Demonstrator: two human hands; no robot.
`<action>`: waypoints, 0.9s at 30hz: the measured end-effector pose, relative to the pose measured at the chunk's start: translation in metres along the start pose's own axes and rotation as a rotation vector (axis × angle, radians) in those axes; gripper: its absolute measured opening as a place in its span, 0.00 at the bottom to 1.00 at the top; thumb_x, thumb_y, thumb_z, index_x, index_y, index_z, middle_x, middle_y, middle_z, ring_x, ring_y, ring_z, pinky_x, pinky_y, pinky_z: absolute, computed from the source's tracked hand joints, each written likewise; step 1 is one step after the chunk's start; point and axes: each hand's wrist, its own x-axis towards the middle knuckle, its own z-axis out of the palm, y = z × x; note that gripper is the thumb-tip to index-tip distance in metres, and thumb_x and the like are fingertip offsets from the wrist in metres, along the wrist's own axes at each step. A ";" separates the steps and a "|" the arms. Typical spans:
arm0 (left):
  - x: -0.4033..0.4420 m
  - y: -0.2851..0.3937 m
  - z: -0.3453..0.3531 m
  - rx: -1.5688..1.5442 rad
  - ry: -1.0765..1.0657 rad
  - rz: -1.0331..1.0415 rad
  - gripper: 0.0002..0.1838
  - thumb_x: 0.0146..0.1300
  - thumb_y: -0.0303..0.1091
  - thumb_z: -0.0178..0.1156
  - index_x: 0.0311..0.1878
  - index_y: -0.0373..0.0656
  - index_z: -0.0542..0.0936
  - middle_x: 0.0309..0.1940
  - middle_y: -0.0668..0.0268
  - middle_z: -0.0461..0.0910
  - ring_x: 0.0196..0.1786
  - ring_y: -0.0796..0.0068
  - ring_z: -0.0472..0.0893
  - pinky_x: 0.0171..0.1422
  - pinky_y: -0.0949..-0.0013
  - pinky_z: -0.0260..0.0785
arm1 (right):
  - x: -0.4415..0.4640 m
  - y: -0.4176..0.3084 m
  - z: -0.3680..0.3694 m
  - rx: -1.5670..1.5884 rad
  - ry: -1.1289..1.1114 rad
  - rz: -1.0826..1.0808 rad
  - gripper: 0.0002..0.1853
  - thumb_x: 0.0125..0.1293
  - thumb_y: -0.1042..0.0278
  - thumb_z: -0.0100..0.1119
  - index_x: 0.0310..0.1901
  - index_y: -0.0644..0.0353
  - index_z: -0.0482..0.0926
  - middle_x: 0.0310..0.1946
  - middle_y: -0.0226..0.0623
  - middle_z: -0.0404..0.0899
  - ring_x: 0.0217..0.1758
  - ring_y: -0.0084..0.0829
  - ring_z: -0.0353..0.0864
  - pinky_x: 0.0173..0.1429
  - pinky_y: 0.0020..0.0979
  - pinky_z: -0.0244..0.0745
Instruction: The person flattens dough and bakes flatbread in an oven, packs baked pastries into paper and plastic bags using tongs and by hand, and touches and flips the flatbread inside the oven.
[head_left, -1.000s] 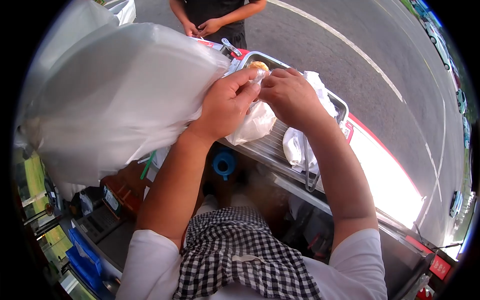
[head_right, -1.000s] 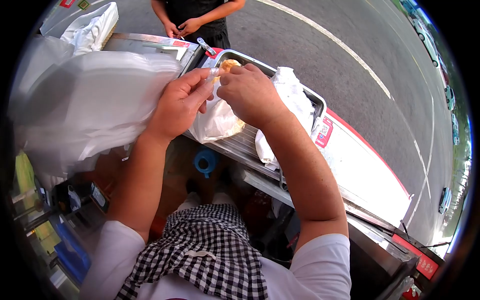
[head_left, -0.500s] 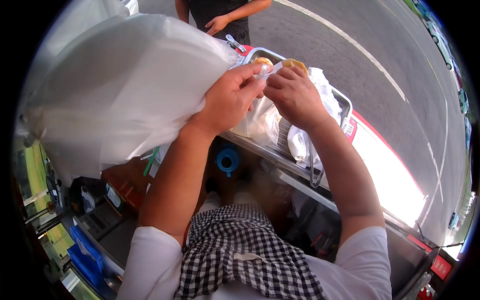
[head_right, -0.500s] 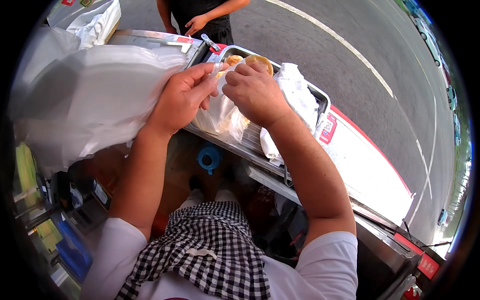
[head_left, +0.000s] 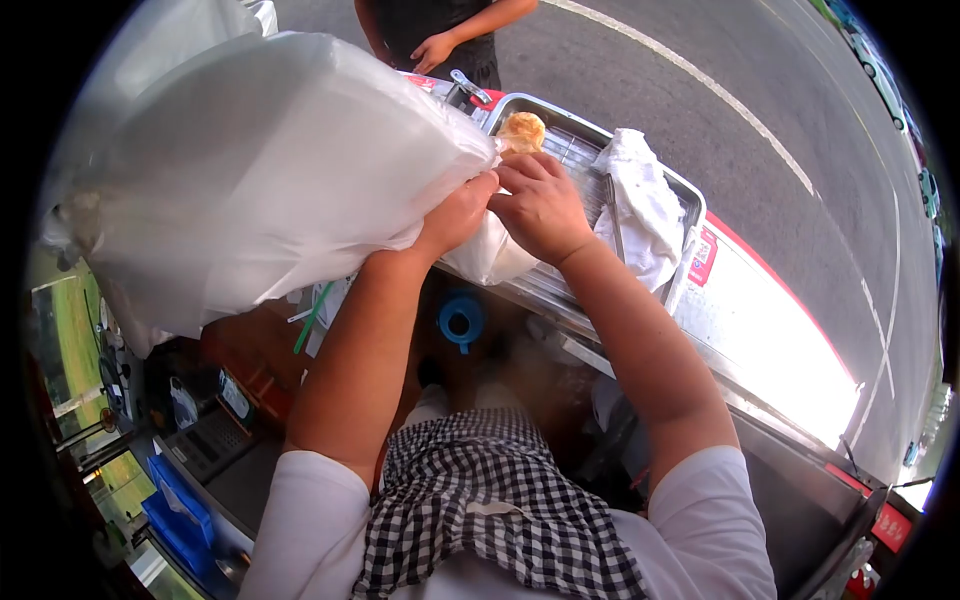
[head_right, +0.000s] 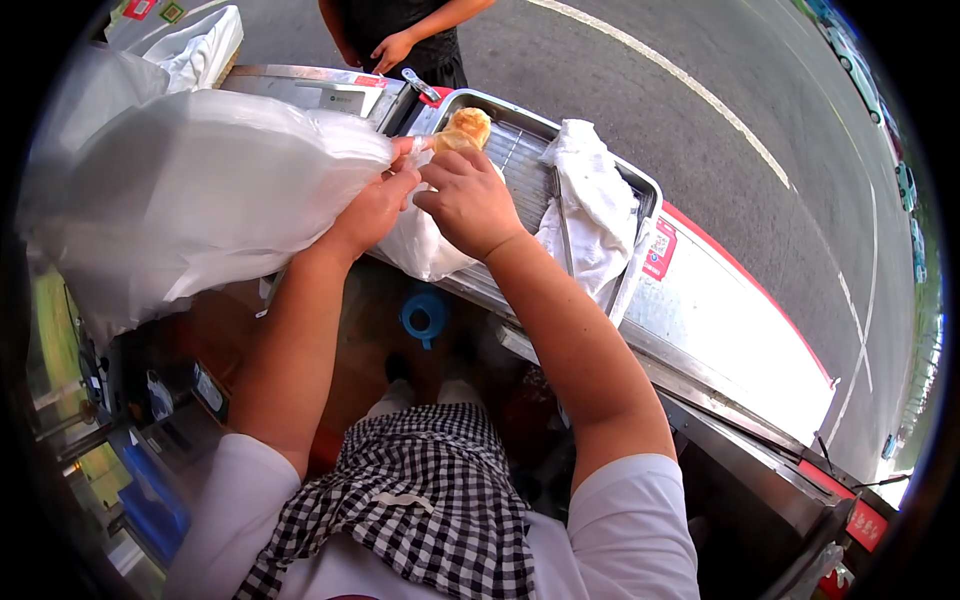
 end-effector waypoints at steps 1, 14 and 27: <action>-0.004 -0.006 0.002 -0.002 0.002 -0.019 0.20 0.71 0.34 0.59 0.65 0.42 0.77 0.35 0.74 0.75 0.34 0.84 0.71 0.41 0.77 0.67 | -0.003 -0.002 0.005 0.028 0.037 0.058 0.10 0.56 0.65 0.67 0.41 0.47 0.88 0.51 0.25 0.82 0.63 0.34 0.75 0.69 0.42 0.68; -0.005 -0.039 0.000 -0.784 0.036 -0.301 0.25 0.71 0.26 0.59 0.72 0.40 0.74 0.35 0.74 0.78 0.31 0.89 0.71 0.36 0.80 0.66 | -0.064 0.017 0.023 0.801 -0.072 1.143 0.26 0.60 0.45 0.71 0.40 0.66 0.86 0.30 0.37 0.85 0.35 0.31 0.84 0.46 0.35 0.78; 0.000 0.004 -0.015 -0.737 0.019 -0.358 0.27 0.69 0.26 0.59 0.72 0.42 0.74 0.32 0.75 0.74 0.31 0.87 0.71 0.37 0.79 0.66 | -0.049 0.002 -0.029 1.812 0.346 1.359 0.12 0.73 0.62 0.55 0.48 0.62 0.80 0.44 0.38 0.86 0.52 0.31 0.83 0.60 0.35 0.72</action>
